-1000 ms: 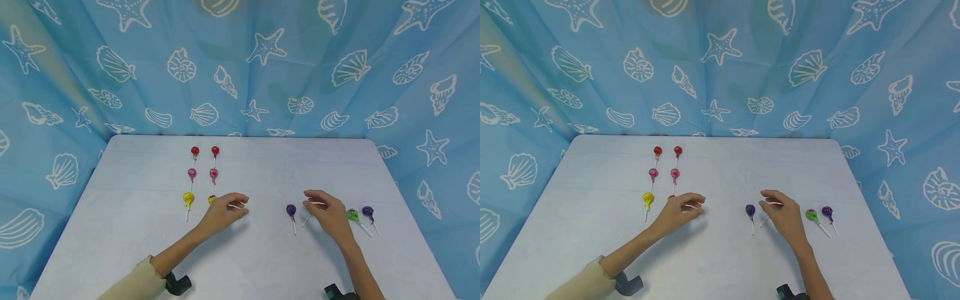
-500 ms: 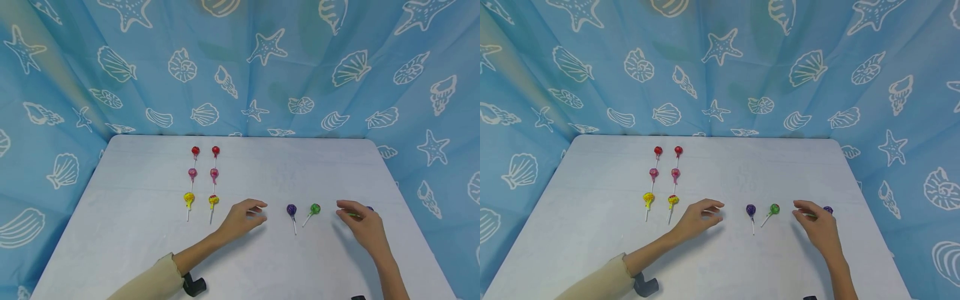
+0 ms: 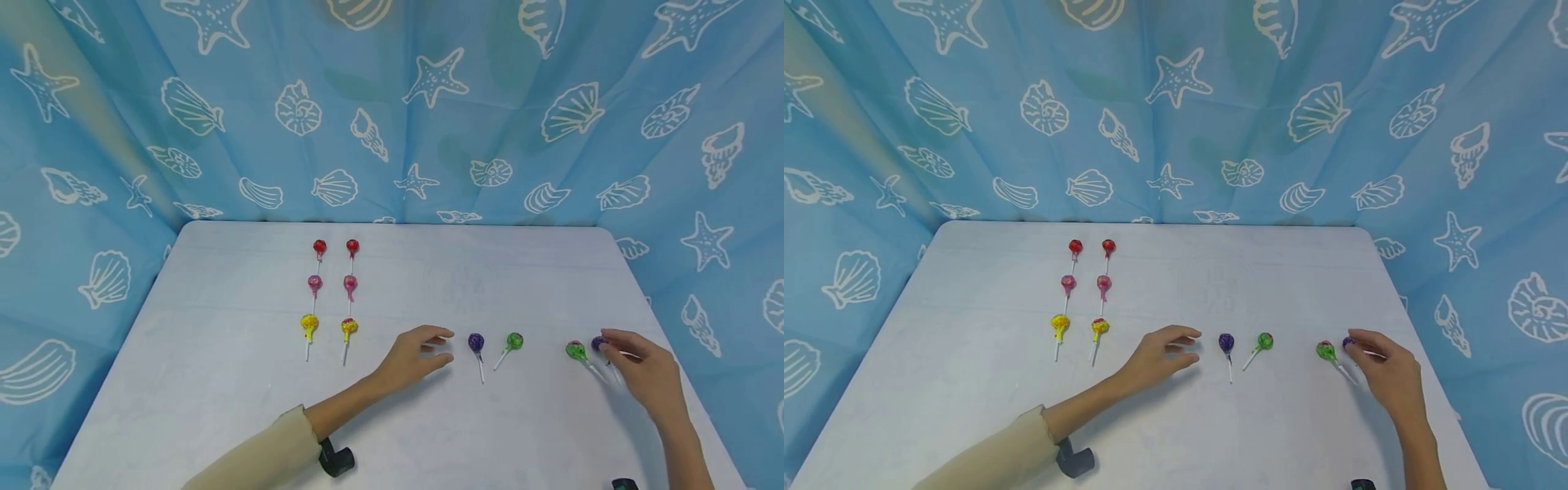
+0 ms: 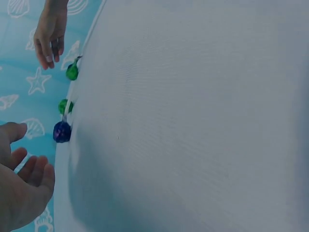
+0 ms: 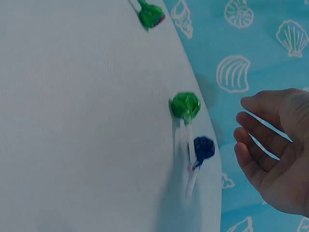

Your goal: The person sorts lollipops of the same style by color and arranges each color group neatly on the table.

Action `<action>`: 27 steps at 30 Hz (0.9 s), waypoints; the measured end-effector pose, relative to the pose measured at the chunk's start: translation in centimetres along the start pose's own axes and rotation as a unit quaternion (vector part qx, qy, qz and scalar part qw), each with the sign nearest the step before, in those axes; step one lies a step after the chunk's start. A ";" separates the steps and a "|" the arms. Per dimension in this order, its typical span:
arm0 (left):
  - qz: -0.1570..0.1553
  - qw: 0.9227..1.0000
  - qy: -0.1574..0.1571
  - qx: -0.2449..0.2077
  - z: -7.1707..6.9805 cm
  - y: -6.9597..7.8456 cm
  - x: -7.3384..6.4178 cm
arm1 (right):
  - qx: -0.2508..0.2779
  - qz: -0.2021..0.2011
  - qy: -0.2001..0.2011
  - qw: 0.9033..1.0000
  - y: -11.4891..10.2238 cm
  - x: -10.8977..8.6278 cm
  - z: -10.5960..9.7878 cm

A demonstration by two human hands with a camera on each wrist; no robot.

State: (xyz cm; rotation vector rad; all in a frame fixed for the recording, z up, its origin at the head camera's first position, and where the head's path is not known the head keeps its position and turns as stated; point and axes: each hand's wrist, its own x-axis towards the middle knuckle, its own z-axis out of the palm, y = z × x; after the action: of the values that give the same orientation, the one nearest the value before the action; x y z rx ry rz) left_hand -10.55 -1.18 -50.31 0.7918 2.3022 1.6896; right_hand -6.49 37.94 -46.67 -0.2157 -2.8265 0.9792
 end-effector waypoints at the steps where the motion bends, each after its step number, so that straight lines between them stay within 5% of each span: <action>1: 0.000 1.000 0.001 0.001 0.1 0.0 0.1 | -0.002 0.004 -0.002 1.000 0.4 0.1 -0.1; 12: -0.018 1.000 -0.008 0.002 1.4 -0.1 1.4 | -0.012 0.057 -0.044 0.997 3.6 1.1 -0.5; 27: -0.029 0.999 -0.006 0.012 2.4 -0.7 2.5 | 0.031 0.030 -0.120 0.992 5.2 2.5 -0.1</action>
State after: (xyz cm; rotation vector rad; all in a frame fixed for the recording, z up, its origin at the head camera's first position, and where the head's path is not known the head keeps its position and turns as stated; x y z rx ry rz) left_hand -11.84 1.94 -51.35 0.7310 2.3188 1.6302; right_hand -8.47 42.48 -49.65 -0.1874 -3.0143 1.1767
